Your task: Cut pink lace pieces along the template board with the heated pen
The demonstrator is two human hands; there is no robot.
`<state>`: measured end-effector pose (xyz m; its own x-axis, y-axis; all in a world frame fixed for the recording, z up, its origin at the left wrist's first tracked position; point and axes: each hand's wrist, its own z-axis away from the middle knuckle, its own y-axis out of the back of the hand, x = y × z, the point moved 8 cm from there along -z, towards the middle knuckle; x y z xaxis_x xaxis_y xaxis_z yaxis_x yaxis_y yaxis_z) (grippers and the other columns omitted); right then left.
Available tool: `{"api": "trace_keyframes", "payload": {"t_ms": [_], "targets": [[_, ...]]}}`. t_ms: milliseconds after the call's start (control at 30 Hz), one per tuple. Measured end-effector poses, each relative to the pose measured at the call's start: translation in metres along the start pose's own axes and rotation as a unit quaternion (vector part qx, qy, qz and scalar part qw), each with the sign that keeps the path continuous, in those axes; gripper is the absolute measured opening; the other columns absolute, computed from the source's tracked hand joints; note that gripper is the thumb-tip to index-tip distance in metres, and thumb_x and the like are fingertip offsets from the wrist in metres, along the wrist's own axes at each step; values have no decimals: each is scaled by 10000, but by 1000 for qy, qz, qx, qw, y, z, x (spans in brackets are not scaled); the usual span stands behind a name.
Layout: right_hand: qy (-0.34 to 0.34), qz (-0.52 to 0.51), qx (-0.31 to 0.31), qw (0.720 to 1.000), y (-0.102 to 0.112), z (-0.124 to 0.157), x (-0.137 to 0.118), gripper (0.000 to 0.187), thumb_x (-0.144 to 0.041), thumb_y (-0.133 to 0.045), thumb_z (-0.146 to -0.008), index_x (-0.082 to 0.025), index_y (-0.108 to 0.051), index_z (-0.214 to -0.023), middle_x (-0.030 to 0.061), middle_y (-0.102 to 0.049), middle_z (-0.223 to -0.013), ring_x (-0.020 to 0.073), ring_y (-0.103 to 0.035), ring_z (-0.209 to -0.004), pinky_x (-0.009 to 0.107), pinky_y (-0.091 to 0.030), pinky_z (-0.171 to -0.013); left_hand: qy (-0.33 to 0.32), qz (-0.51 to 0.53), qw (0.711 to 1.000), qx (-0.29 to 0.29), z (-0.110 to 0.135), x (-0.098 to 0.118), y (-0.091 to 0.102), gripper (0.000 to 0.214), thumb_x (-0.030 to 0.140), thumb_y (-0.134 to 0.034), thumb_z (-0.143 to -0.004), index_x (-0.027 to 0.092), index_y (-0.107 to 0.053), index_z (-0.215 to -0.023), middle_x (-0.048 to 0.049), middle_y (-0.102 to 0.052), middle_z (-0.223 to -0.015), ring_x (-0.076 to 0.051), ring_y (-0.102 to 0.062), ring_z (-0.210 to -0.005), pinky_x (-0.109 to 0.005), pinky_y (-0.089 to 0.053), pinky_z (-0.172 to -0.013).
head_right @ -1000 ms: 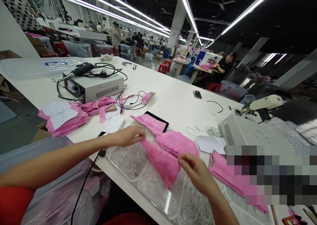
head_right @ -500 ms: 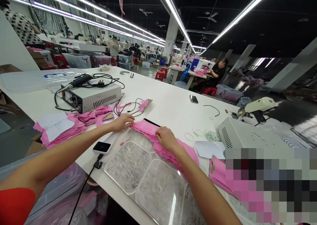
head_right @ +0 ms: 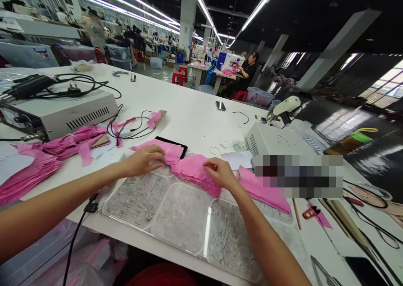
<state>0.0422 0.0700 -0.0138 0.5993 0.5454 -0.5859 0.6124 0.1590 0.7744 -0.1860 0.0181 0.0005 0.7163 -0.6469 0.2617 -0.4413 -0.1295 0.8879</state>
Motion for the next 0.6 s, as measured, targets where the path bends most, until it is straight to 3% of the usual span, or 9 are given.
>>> {"api": "trace_keyframes", "payload": {"t_ms": [100,233,467,600], "targets": [[-16,-8,-17,1000,0,20,20,179,-285,-601,-756,-169,-661,-878,31,-651,-762,131,-567,-659,262,-461,-593,18,20,999,-47,-31,26,-36,140,239,-576,-844,159,-676,-902,-84,-635,-973,-203,-582,-913,-316,-453,-828],[-19,-14,-23,999,-7,24,31,136,-279,-596,-754,-194,-665,-836,33,-639,-817,138,-563,-716,273,-457,-637,25,38,996,-81,-54,30,-64,109,165,-581,-803,158,-685,-770,-56,-631,-871,-170,-587,-820,-260,-451,-765],[-23,-32,-23,999,-6,21,32,163,-303,-529,-810,-218,-659,-759,23,-634,-791,143,-557,-698,289,-442,-647,68,84,991,-84,-60,16,-58,172,139,-545,-797,177,-706,-747,-15,-681,-835,-131,-617,-768,-202,-444,-711],[-28,-13,17,999,-2,20,20,195,-389,-579,-796,-209,-653,-806,37,-633,-842,157,-563,-742,308,-446,-686,88,94,990,-53,-67,16,-49,181,126,-537,-786,161,-702,-718,-16,-680,-772,-135,-613,-741,-212,-437,-699]]}}
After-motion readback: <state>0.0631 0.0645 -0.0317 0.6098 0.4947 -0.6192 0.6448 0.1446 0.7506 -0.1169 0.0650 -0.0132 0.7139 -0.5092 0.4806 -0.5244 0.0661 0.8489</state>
